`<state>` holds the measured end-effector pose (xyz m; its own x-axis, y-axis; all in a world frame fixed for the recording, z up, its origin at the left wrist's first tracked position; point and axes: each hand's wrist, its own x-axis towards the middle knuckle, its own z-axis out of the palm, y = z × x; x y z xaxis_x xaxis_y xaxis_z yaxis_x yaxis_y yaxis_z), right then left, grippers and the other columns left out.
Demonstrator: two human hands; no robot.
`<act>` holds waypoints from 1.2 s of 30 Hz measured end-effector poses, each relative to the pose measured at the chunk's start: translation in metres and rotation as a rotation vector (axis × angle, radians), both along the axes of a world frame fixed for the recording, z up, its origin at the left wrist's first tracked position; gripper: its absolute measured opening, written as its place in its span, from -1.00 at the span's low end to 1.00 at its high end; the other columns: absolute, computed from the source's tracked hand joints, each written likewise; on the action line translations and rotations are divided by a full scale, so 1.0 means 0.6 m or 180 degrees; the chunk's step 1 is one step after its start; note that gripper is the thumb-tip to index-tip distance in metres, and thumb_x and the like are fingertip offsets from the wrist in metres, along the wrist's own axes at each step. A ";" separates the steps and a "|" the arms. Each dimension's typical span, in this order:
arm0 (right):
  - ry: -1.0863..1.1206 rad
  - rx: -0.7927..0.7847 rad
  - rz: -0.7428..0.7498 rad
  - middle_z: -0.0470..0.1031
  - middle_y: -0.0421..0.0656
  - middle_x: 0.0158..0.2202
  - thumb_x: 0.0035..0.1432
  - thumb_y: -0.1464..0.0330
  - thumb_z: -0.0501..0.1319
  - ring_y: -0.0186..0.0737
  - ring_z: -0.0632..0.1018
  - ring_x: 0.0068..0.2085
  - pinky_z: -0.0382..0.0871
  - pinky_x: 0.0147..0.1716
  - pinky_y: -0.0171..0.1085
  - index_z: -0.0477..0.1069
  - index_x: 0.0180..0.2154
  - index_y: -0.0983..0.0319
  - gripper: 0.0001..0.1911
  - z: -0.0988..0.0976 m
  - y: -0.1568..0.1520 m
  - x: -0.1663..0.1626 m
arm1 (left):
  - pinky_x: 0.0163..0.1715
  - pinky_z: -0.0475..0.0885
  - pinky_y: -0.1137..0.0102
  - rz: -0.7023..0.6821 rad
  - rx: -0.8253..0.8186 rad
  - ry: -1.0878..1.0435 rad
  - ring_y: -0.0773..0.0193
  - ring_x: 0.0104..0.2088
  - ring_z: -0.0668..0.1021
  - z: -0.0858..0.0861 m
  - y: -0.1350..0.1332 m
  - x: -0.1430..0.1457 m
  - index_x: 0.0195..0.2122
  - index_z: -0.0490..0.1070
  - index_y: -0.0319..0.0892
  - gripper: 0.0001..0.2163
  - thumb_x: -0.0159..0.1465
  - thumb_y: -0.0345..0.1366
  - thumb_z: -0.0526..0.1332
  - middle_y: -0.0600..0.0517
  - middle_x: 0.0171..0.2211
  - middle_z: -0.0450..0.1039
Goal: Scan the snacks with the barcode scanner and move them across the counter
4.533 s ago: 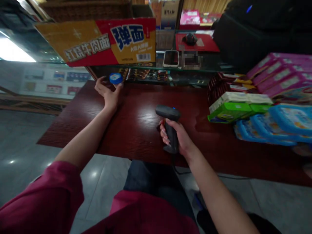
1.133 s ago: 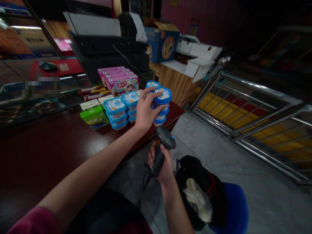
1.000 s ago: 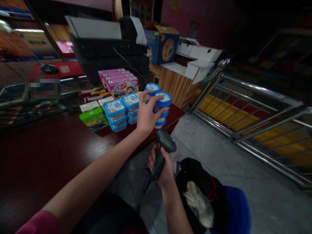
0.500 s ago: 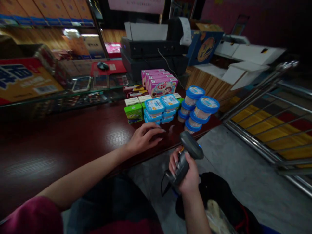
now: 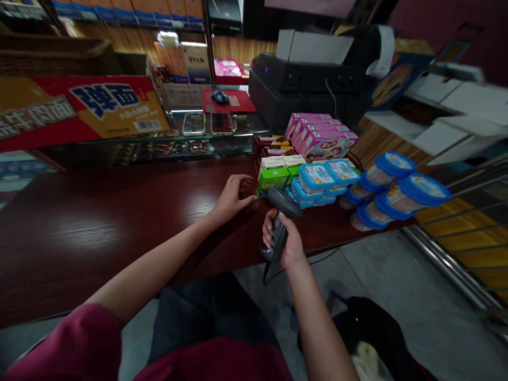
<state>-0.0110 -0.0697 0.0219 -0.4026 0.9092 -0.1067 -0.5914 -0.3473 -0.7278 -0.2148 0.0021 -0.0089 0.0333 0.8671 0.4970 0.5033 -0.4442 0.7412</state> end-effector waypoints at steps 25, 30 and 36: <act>-0.0118 -0.0109 0.0589 0.34 -0.29 -0.47 0.19 0.12 0.39 -0.44 0.24 -0.59 0.18 -0.75 -0.51 0.46 -0.23 0.20 -0.70 0.008 -0.004 -0.022 | 0.13 0.58 0.17 -0.0678 -0.1183 -0.1942 0.09 0.02 0.68 0.004 -0.052 -0.141 0.07 0.55 -0.18 -0.61 0.25 -0.18 0.46 -0.09 -0.01 0.68; -0.0032 -0.0153 0.1108 0.37 -0.28 -0.47 0.19 0.12 0.38 -0.43 0.25 -0.59 0.19 -0.76 -0.49 0.46 -0.23 0.22 -0.69 0.010 0.002 -0.081 | 0.16 0.58 0.15 -0.0497 -0.1496 -0.2501 0.09 -0.03 0.71 0.015 -0.111 -0.231 -0.04 0.61 -0.21 -0.56 0.22 0.01 0.50 -0.12 -0.03 0.69; -0.0207 -0.0281 0.1322 0.41 -0.26 -0.46 0.15 0.12 0.42 -0.42 0.31 -0.59 0.23 -0.75 -0.46 0.47 -0.22 0.23 -0.66 0.007 -0.009 -0.125 | 0.18 0.60 0.11 -0.0060 -0.1256 -0.2353 0.11 0.02 0.70 0.012 -0.093 -0.273 -0.06 0.59 -0.19 -0.70 0.37 -0.06 0.38 -0.13 -0.05 0.68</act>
<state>-0.0861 -0.0751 0.0262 -0.7225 0.6574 -0.2141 -0.3421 -0.6090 -0.7156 -0.3788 -0.0538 -0.0016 -0.1658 0.9845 0.0566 -0.1783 -0.0864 0.9802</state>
